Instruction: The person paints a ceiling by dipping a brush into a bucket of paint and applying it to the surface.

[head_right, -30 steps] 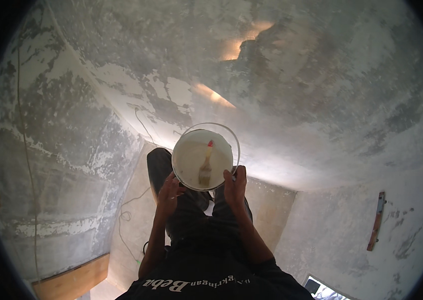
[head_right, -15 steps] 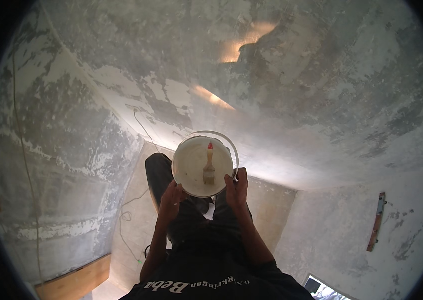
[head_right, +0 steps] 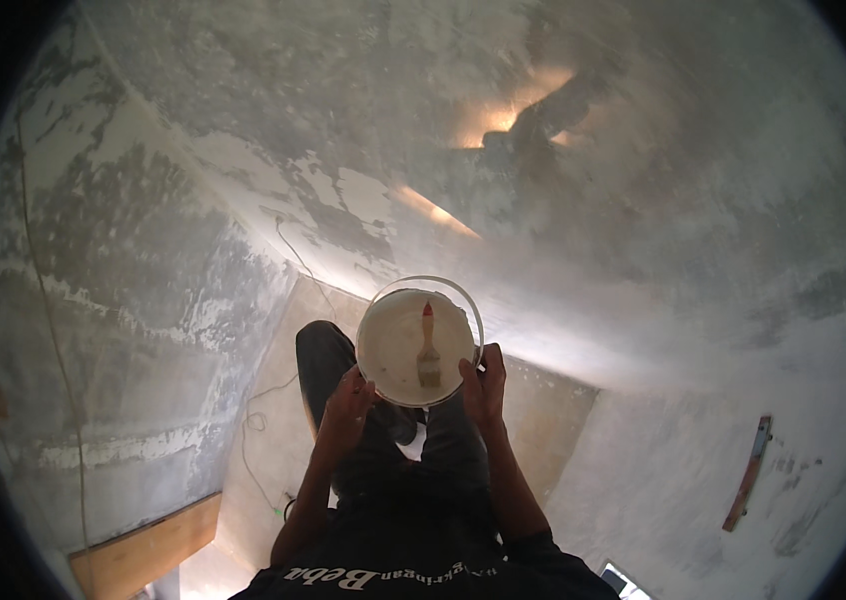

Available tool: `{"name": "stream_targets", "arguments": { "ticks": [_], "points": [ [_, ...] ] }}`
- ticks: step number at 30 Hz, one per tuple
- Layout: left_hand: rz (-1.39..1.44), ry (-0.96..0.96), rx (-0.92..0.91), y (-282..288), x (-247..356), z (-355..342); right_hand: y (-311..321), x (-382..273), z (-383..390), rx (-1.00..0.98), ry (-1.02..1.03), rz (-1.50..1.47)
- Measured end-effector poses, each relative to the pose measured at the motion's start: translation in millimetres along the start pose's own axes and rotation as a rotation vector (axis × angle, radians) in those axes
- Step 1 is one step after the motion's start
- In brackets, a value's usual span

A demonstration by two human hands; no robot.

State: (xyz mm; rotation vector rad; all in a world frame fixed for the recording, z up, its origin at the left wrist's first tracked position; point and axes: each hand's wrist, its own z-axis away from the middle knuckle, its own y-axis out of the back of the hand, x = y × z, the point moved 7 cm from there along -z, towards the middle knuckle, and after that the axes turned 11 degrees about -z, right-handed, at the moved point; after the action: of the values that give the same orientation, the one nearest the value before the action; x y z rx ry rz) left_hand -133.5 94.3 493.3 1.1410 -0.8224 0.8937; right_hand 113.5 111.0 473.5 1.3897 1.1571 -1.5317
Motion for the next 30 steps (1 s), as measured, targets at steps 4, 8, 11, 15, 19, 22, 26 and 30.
{"name": "stream_targets", "arguments": {
  "ticks": [4, 8, 11, 15, 19, 22, 26, 30],
  "points": [
    [-0.019, -0.008, -0.003, -6.8, 12.7, -26.4, 7.6, 1.4, -41.2, -0.069, 0.043, 0.086],
    [0.058, 0.040, 0.093, -7.5, 23.1, -48.7, -5.0, -4.9, -93.9, -0.167, 0.059, 0.066],
    [0.084, 0.036, 0.157, -1.5, 24.0, -61.6, -32.9, -33.8, -126.5, -0.323, 0.129, 0.082],
    [0.150, 0.052, 0.158, 5.9, 31.4, -78.3, -51.0, -46.8, -162.7, -0.488, 0.130, 0.086],
    [0.201, 0.113, 0.166, 10.3, 19.5, -78.3, -66.3, -41.0, -174.7, -0.553, 0.080, 0.030],
    [0.211, 0.161, 0.220, 15.1, 26.2, -73.7, -68.1, -24.4, -168.6, -0.547, 0.028, 0.075],
    [0.207, 0.180, 0.246, 15.2, -0.2, -63.2, -72.4, 9.0, -156.7, -0.567, -0.030, 0.111],
    [0.184, 0.191, 0.291, 14.7, -18.9, -50.1, -79.9, 30.2, -144.3, -0.587, -0.082, 0.060]
  ]
}}
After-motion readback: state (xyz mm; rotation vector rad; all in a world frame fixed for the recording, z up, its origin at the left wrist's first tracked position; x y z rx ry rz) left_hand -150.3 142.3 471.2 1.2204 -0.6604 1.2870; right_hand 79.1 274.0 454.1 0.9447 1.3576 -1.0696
